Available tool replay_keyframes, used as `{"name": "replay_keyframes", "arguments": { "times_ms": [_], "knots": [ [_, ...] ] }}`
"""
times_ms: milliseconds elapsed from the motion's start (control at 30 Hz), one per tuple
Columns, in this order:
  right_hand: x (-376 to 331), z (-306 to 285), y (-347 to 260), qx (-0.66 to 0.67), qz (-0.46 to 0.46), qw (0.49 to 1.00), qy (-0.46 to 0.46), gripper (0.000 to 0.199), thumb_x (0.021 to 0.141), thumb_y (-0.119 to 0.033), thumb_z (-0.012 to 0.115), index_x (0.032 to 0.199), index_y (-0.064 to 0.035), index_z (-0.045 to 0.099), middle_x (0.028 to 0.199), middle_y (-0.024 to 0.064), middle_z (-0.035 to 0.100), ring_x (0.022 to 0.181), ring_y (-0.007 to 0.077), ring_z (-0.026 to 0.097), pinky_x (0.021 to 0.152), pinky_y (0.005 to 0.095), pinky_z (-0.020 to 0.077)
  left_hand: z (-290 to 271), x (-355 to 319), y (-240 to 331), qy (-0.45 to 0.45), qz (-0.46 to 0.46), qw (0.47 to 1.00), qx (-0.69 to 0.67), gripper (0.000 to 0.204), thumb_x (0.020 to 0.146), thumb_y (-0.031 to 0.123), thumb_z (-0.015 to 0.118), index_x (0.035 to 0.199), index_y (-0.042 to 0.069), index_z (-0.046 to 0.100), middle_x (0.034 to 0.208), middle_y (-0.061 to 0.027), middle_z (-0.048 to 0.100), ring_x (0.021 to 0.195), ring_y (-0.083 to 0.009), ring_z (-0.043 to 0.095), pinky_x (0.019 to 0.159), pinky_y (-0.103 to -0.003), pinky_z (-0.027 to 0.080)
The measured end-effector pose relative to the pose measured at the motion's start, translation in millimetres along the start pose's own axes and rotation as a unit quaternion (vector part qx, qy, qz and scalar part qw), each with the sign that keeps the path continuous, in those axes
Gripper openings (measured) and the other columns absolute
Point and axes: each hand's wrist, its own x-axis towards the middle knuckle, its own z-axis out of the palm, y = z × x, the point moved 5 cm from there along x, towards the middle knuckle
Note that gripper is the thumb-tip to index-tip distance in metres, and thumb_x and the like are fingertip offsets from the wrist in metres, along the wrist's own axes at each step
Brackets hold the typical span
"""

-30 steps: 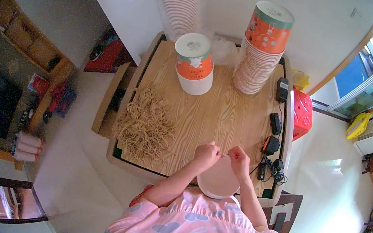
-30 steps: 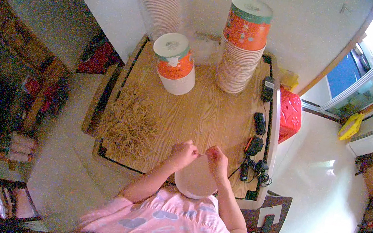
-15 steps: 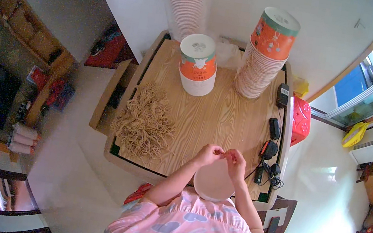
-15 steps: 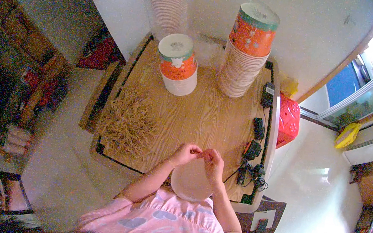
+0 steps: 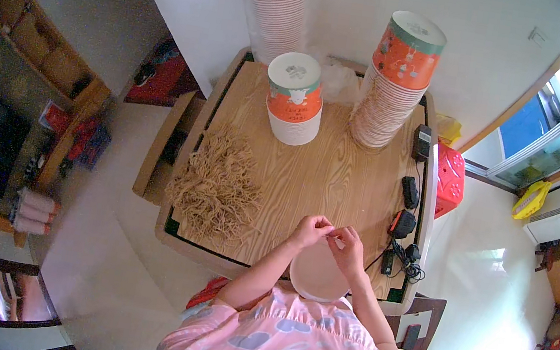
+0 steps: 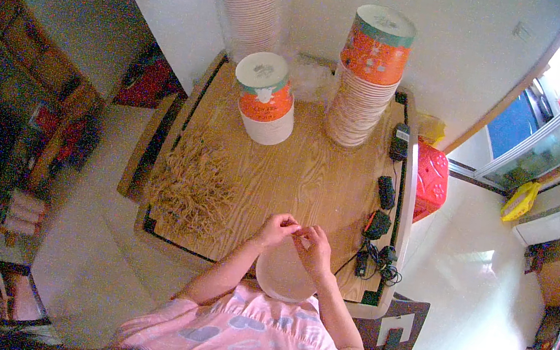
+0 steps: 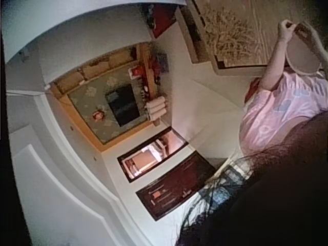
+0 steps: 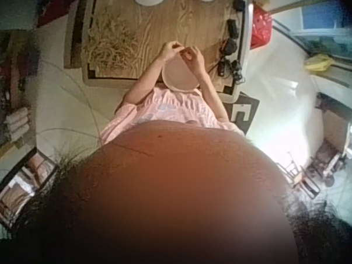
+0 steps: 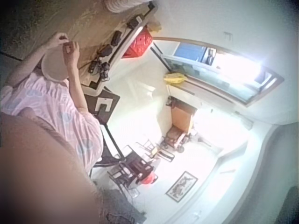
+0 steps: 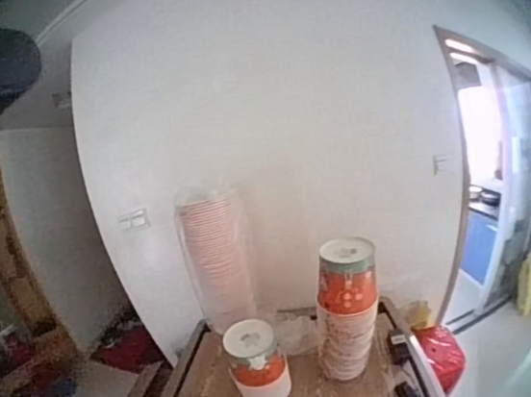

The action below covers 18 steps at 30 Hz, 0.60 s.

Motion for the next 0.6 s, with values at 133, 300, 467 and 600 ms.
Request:
{"name": "replay_keyframes", "arguments": {
  "times_ms": [133,300,467,600],
  "knots": [
    [0.7,2.8,4.1,0.005,-0.009,1.0,0.003,0.009,0.074,-0.005,0.063,0.079,-0.002,0.057,0.078,0.0111,0.056,0.073,0.0226,0.059,0.065,0.0292,0.0497,-4.2,-0.9,-1.7,-0.016,-0.001,1.0,-0.012,0.008,0.08,0.007,0.06,0.079,0.0,0.062,0.072,-0.0027,0.061,0.067,-0.0081,0.057,0.061,-0.022,0.048],
    [3.2,3.6,12.9,0.054,0.1,0.993,0.017,0.009,0.077,-0.007,0.061,0.08,0.0002,0.055,0.074,0.0114,0.06,0.064,0.0154,0.057,0.06,0.0281,0.0477,-6.0,-5.7,7.5,-0.038,-0.003,0.999,0.03,0.007,0.08,0.006,0.059,0.08,-0.001,0.062,0.075,-0.0035,0.062,0.069,-0.0081,0.057,0.062,-0.023,0.048],
    [8.5,-0.8,-8.4,0.043,0.048,0.998,-0.005,0.012,0.073,-0.007,0.064,0.079,-0.0015,0.056,0.074,0.0099,0.056,0.067,0.02,0.055,0.062,0.0306,0.0459,-11.7,-7.9,4.9,-0.002,-0.035,0.999,0.004,0.007,0.081,0.007,0.059,0.082,0.0,0.062,0.075,-0.0044,0.062,0.068,-0.009,0.058,0.063,-0.023,0.048],
    [4.0,0.4,-23.0,-0.067,-0.107,0.992,-0.005,0.016,0.067,-0.007,0.067,0.079,-0.0039,0.057,0.077,0.0096,0.053,0.076,0.0278,0.053,0.067,0.0351,0.0448,-11.4,-8.0,10.0,0.011,-0.043,0.999,-0.023,0.007,0.08,0.006,0.059,0.081,0.0,0.061,0.075,-0.0052,0.062,0.068,-0.0105,0.058,0.062,-0.023,0.048]
  ]
}}
